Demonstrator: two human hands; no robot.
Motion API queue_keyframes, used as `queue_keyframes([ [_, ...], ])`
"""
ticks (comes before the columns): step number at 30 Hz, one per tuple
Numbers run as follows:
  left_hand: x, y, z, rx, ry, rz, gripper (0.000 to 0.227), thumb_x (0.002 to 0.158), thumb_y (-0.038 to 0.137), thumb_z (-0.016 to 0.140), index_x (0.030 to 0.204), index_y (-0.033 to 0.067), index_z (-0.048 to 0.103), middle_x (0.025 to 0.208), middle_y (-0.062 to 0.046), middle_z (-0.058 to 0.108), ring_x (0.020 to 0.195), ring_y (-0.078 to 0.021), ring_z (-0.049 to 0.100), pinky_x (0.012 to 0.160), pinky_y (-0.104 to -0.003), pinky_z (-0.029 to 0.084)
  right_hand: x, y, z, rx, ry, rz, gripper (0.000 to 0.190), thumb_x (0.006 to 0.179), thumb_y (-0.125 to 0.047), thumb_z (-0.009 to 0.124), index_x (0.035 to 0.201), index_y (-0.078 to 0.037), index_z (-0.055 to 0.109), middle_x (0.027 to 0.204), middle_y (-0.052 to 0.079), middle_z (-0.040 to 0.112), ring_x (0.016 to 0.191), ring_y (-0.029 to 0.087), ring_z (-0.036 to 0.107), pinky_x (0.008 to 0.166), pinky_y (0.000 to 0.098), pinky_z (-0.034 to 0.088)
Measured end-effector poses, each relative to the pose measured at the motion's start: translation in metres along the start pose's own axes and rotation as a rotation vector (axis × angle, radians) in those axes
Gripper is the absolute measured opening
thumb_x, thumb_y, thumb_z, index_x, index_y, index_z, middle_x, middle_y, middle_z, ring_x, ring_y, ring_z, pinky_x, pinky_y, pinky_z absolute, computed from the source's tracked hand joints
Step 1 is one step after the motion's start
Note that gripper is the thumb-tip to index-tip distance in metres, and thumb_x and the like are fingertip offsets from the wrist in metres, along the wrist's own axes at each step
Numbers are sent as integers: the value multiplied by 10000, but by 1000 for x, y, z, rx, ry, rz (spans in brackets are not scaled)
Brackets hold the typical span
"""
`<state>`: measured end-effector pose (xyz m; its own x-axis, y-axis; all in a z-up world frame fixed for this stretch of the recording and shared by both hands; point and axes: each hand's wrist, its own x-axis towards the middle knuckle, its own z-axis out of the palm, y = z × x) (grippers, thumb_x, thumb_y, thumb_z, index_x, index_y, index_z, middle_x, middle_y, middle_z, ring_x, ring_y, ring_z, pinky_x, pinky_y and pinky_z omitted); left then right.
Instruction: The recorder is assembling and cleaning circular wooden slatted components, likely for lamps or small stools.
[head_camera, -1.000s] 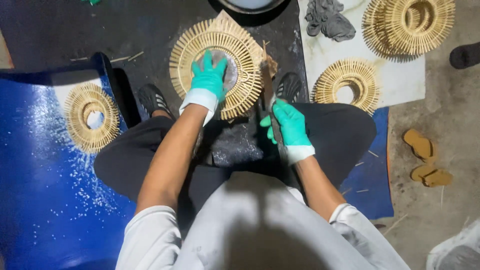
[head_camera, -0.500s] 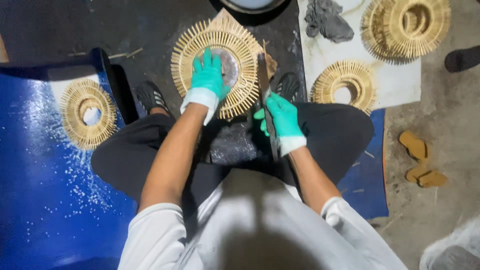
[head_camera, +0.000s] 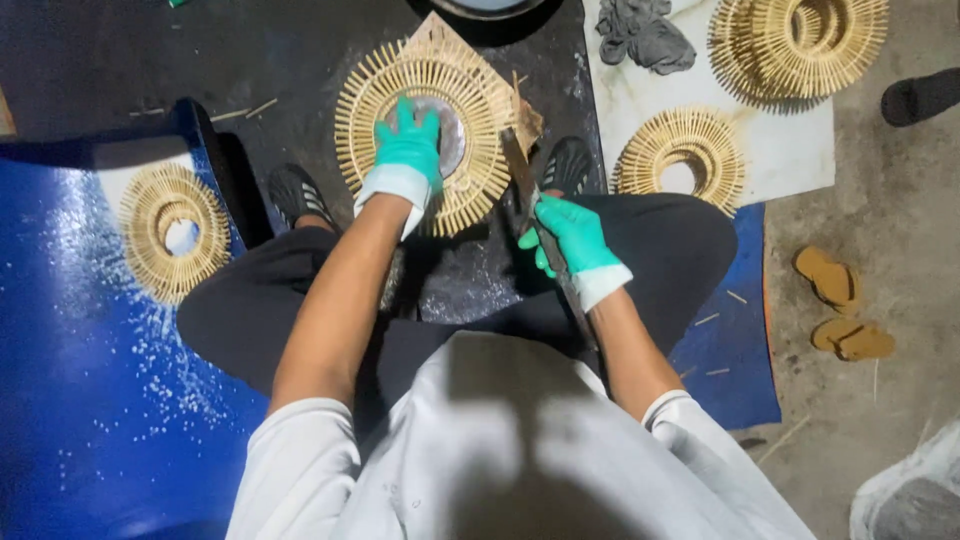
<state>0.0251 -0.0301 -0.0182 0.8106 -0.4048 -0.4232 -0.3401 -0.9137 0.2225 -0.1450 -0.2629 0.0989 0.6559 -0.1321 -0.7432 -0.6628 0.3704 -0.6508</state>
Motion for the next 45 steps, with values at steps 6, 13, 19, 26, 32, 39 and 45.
queue_keyframes([
  [6,-33,22,-37,-125,-44,-104,913,747,370,855,1527,238,399,1662,-287,164,1510,-558,132,1192,-626,188,3,9,-4,26,-34,75,296,1026,-254,567,1223,-54,661,738,110,720,407,164,547,340,294,397],
  [13,-27,1,4,-51,71,-43,983,744,342,860,1563,149,352,1621,-339,184,1492,-558,161,1224,-592,135,11,9,17,121,-63,-124,412,1018,-253,559,1397,-95,599,762,125,734,405,165,562,345,292,421],
  [19,-23,-14,17,-60,224,-4,1125,728,419,877,1531,-96,282,1609,-331,237,1477,-551,193,1231,-571,171,38,20,24,28,-168,-45,440,1030,-268,565,1416,-61,609,766,126,738,401,167,558,333,292,415],
  [26,-31,1,-19,-64,110,-51,1043,732,416,879,1525,-10,352,1628,-328,212,1403,-585,275,1204,-566,262,29,17,26,86,-110,-38,431,1044,-284,560,1383,-23,617,772,118,754,413,165,576,340,291,436],
  [32,-38,4,-27,-125,89,-93,984,685,339,916,1497,101,413,1631,-313,167,1417,-602,234,1170,-557,301,33,23,27,80,-142,-35,430,1031,-260,556,1388,-29,615,766,120,752,407,160,567,338,289,428],
  [39,-45,3,-31,-137,66,-55,965,641,293,935,1469,148,462,1646,-254,171,1441,-584,209,1182,-555,292,28,32,19,145,-137,-65,439,1040,-226,590,1407,14,595,763,141,741,411,178,569,337,301,421],
  [45,-46,1,-31,-120,75,-43,972,647,287,931,1495,178,468,1658,-242,170,1448,-574,212,1185,-568,286,-20,10,22,65,-63,11,412,1029,-280,544,1401,-110,592,747,109,728,418,149,546,356,276,414],
])
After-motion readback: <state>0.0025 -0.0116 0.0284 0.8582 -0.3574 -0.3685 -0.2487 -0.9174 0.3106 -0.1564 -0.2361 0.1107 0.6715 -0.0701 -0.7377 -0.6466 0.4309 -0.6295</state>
